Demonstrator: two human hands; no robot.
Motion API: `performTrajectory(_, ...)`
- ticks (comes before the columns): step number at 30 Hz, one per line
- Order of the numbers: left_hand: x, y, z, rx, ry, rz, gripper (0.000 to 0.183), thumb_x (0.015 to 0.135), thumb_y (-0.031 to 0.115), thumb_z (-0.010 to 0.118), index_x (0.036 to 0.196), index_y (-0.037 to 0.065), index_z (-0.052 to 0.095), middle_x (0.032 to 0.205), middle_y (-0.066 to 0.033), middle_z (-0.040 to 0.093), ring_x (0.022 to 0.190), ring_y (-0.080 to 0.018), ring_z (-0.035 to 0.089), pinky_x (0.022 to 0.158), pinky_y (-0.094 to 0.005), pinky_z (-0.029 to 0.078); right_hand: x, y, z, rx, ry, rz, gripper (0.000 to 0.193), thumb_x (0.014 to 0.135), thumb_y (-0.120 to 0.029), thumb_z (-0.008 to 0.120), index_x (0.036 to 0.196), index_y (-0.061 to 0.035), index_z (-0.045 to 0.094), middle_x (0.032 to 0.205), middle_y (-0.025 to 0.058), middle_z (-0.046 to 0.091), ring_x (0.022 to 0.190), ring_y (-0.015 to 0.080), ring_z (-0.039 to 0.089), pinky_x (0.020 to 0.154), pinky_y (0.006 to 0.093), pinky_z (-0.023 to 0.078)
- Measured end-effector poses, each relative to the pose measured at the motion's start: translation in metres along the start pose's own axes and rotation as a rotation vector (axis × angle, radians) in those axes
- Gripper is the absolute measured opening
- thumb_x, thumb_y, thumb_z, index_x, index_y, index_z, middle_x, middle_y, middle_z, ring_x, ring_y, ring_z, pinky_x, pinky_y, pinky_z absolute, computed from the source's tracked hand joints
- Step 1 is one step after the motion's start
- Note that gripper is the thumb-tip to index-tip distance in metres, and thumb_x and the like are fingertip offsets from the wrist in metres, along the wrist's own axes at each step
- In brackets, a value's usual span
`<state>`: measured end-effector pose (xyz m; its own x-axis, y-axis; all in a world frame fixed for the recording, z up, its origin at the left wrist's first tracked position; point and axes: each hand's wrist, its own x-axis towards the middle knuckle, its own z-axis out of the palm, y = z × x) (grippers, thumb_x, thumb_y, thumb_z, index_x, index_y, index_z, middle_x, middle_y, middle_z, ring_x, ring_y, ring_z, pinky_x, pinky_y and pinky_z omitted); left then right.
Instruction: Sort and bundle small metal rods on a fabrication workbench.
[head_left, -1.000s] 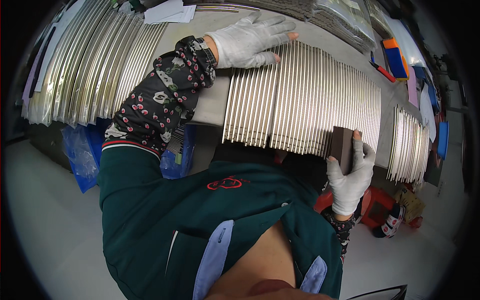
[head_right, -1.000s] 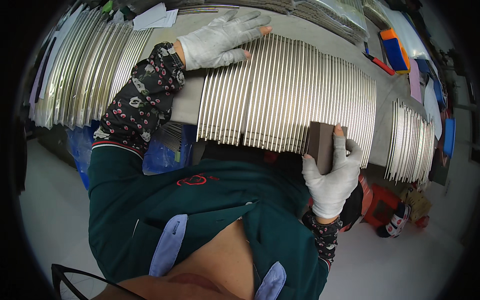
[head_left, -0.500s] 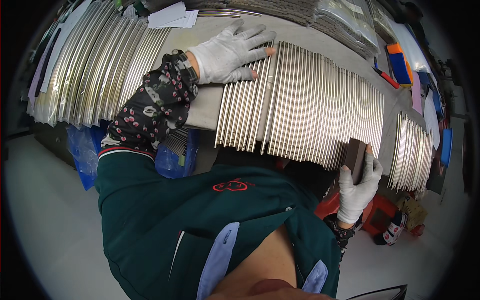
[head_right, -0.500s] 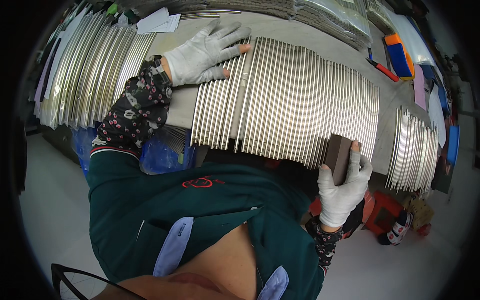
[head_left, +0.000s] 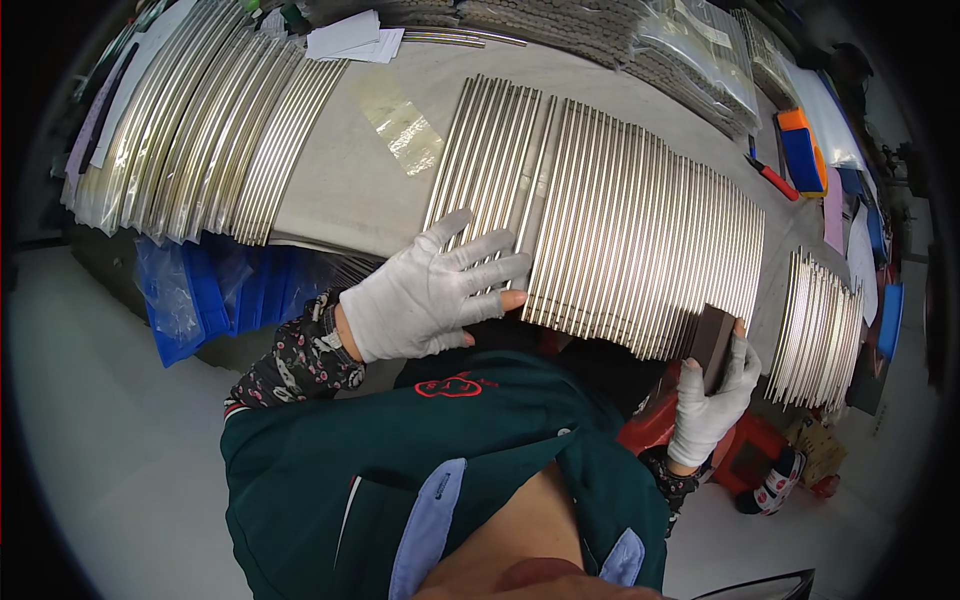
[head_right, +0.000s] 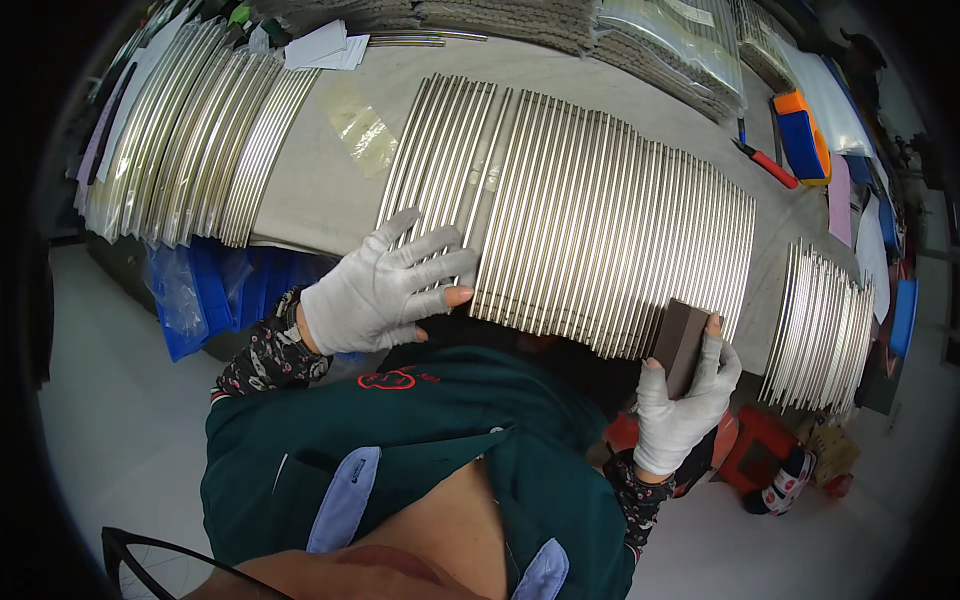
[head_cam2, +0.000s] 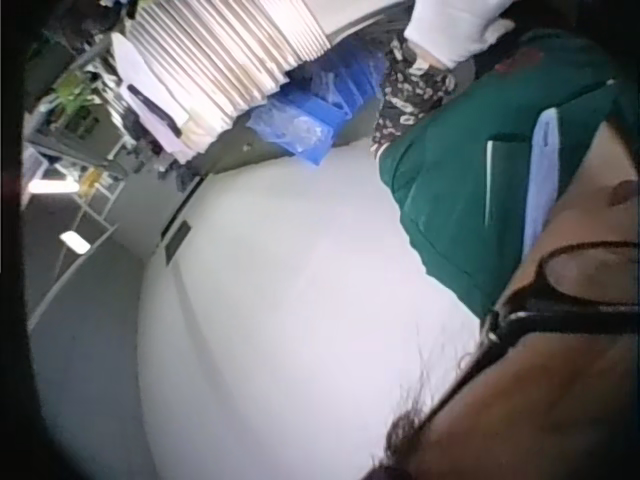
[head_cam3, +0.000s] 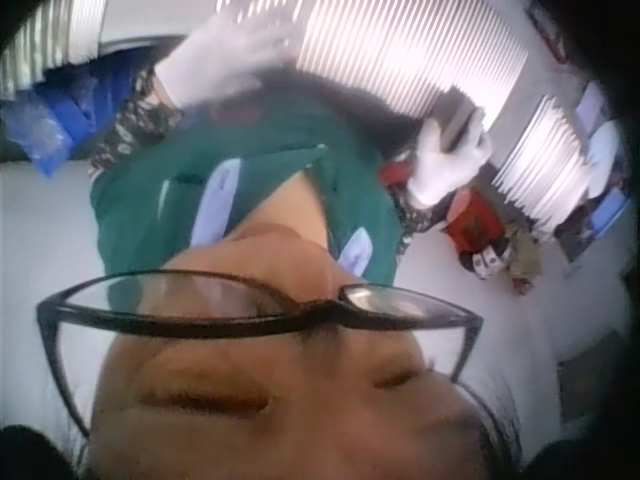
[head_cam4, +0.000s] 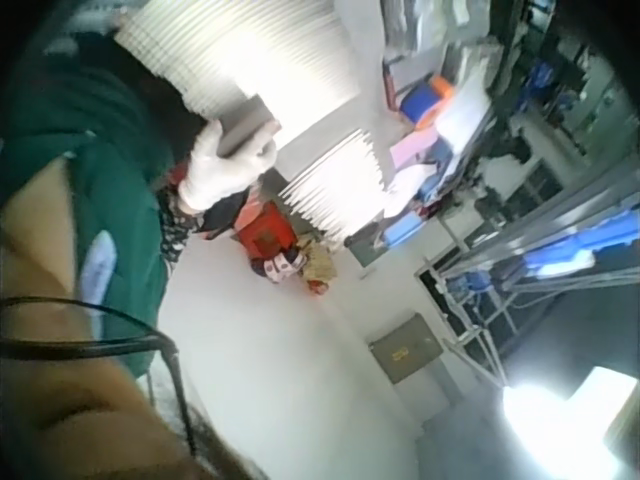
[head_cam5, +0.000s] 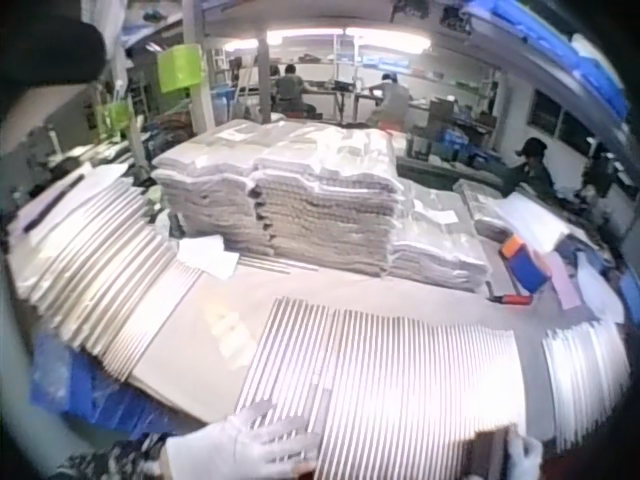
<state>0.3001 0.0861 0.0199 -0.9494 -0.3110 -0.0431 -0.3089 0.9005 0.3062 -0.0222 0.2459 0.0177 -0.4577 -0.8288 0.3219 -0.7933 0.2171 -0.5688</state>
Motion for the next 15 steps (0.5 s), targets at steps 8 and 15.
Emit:
performTrajectory(8, -0.007, 0.010, 0.001, -0.037, 0.161, -0.021, 0.080, 0.082, 0.061, 0.049, 0.148, 0.021, 0.027, 0.142, -0.0178, 0.040, 0.132, -0.0401, 0.040, 0.110, -0.0626, 0.022, -0.005, 0.019, -0.008, 0.033, 0.031, 0.025, 0.076, 0.077, -0.041, 0.072, 0.143, -0.0127, 0.047, 0.116, 0.0169, 0.048, 0.103, 0.0284, 0.056, 0.087, 0.0391, 0.048)
performTrajectory(15, 0.061, 0.050, 0.006, 0.068, 0.017, 0.141, 0.078, 0.069, 0.046, 0.076, 0.136, 0.022, 0.044, 0.146, -0.0075, 0.037, 0.138, -0.0266, 0.034, 0.112, -0.0586, 0.023, 0.000, 0.022, -0.014, -0.026, 0.028, -0.052, 0.078, 0.078, -0.050, 0.072, 0.143, -0.0142, 0.046, 0.115, 0.0176, 0.048, 0.101, 0.0285, 0.056, 0.085, 0.0395, 0.049)
